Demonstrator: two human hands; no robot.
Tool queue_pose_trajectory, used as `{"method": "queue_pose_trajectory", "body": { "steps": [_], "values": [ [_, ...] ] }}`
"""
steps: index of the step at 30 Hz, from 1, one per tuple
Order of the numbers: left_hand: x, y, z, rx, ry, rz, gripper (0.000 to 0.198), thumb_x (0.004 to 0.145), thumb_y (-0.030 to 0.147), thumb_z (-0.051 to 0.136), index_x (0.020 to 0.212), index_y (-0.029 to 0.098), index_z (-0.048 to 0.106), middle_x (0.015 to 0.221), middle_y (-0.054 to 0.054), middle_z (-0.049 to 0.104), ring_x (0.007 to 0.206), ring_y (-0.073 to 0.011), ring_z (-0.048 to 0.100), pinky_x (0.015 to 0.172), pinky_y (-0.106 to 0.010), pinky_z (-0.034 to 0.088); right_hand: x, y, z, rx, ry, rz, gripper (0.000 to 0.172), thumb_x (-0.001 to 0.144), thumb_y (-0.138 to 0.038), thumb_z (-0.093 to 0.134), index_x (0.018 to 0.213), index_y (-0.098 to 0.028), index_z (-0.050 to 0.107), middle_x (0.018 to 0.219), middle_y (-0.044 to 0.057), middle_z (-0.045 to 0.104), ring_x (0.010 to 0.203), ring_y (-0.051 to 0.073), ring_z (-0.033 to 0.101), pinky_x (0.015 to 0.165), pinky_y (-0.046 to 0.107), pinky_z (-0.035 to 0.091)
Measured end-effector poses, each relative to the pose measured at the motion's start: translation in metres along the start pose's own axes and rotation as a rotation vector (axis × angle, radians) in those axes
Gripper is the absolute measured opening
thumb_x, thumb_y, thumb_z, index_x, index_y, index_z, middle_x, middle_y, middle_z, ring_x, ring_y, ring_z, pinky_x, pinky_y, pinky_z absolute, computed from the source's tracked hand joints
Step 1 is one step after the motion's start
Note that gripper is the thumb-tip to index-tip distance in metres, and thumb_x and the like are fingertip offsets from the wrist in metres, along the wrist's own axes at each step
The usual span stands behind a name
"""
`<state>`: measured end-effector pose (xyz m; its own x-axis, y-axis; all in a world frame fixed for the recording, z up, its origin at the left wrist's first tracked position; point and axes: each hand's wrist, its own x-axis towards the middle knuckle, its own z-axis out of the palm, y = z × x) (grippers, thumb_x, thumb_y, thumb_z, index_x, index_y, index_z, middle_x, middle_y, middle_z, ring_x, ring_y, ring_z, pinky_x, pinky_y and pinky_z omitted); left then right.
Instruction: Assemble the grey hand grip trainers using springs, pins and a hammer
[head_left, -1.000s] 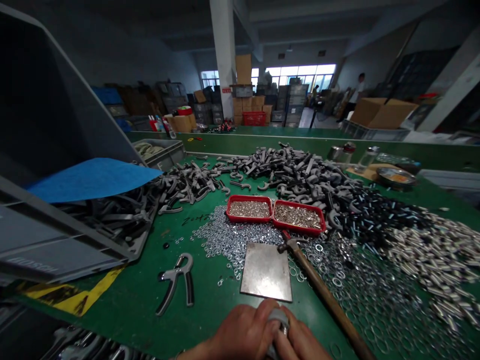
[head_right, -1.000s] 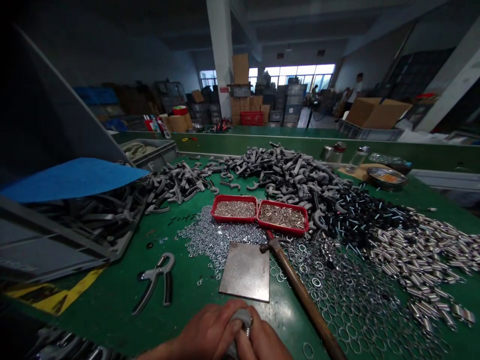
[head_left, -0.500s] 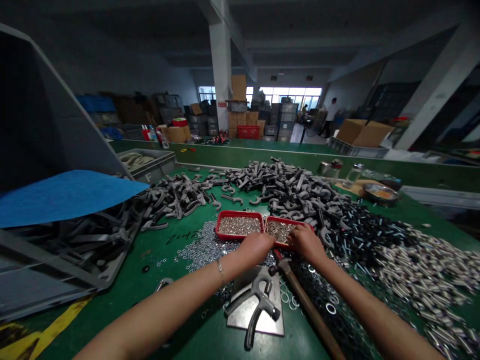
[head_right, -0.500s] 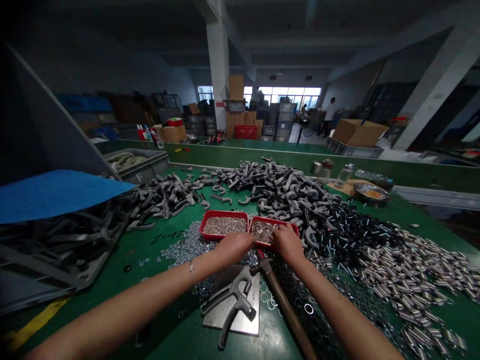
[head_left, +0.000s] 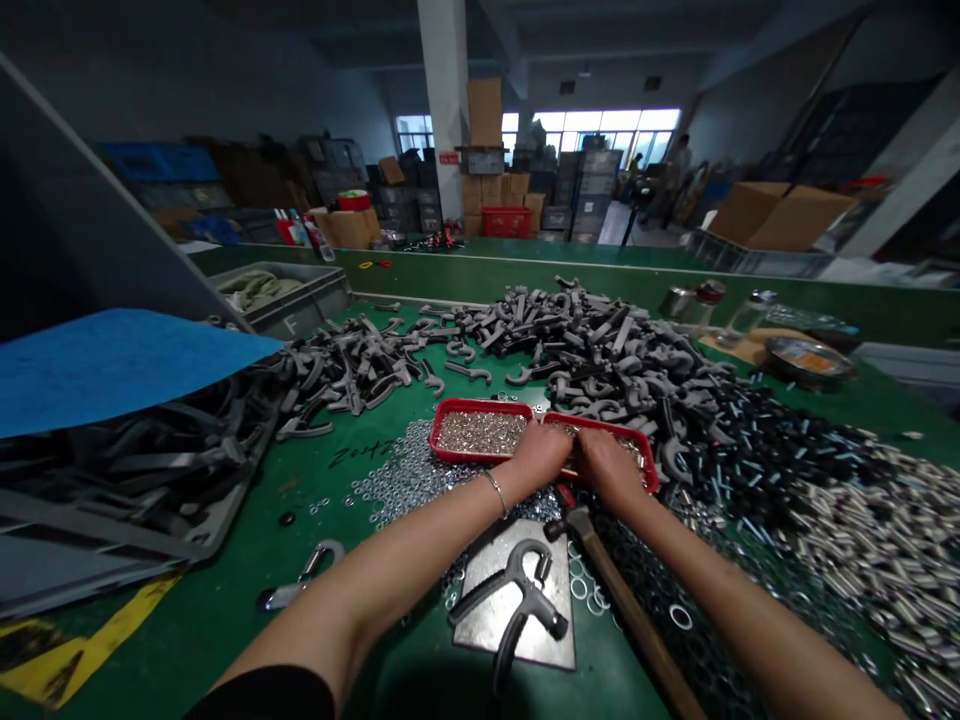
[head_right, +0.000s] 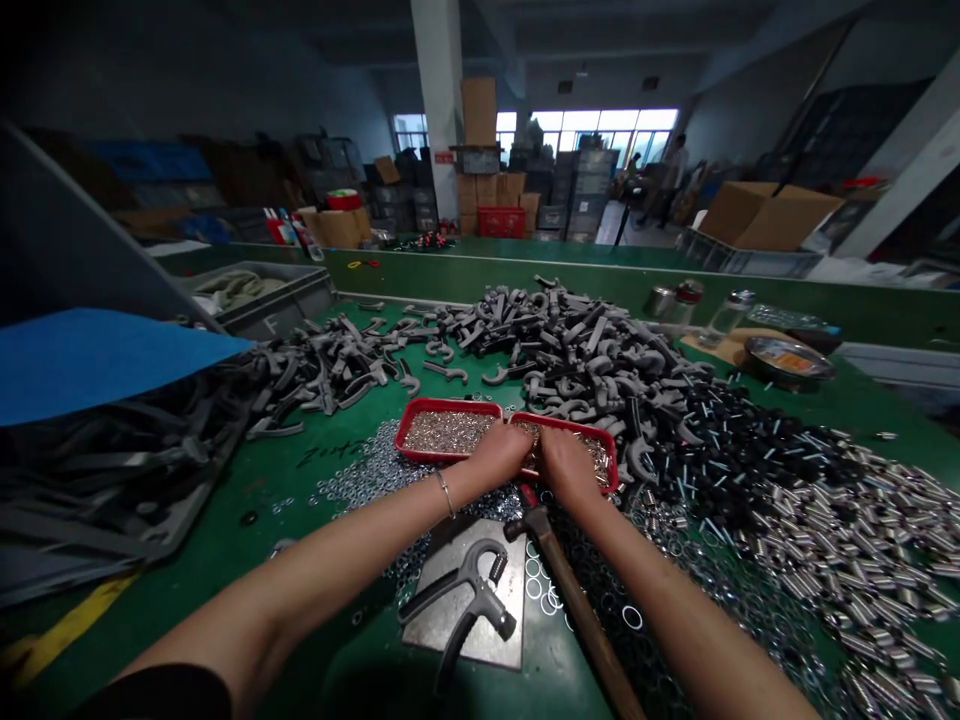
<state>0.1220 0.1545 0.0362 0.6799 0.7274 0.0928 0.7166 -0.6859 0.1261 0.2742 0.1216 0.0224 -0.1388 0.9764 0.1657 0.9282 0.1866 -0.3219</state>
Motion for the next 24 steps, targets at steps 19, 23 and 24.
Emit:
{"method": "queue_pose_trajectory", "body": {
  "steps": [19, 23, 24],
  "values": [
    [-0.083, 0.017, -0.014, -0.651, 0.316, -0.14, 0.016, 0.094, 0.019, 0.053, 0.103, 0.019, 0.067, 0.102, -0.003, 0.073, 0.097, -0.017, 0.067, 0.088, -0.027, 0.05, -0.117, -0.06, 0.003, 0.143, -0.22, -0.001, 0.016, 0.094, -0.026, 0.047, 0.088, -0.02, 0.061, 0.089, 0.007, 0.07, 0.081, 0.02, 0.066, 0.07, 0.026, 0.044],
    [-0.148, 0.023, -0.002, -0.793, 0.311, -0.256, 0.015, 0.094, 0.023, 0.052, 0.094, 0.016, 0.065, 0.083, -0.002, 0.072, 0.072, -0.0161, 0.069, 0.067, -0.024, 0.052, -0.111, -0.068, -0.003, -0.026, -0.278, -0.062, 0.015, 0.093, -0.022, 0.049, 0.09, -0.018, 0.063, 0.089, 0.011, 0.071, 0.08, 0.023, 0.068, 0.068, 0.027, 0.043],
    [-0.161, 0.025, 0.002, -0.832, 0.305, -0.301, 0.015, 0.093, 0.024, 0.053, 0.091, 0.016, 0.065, 0.081, -0.002, 0.071, 0.071, -0.0164, 0.068, 0.066, -0.025, 0.051, -0.109, -0.071, -0.004, -0.065, -0.295, -0.086, 0.015, 0.093, -0.019, 0.05, 0.091, -0.017, 0.064, 0.09, 0.012, 0.072, 0.081, 0.024, 0.069, 0.069, 0.028, 0.043]
  ]
}}
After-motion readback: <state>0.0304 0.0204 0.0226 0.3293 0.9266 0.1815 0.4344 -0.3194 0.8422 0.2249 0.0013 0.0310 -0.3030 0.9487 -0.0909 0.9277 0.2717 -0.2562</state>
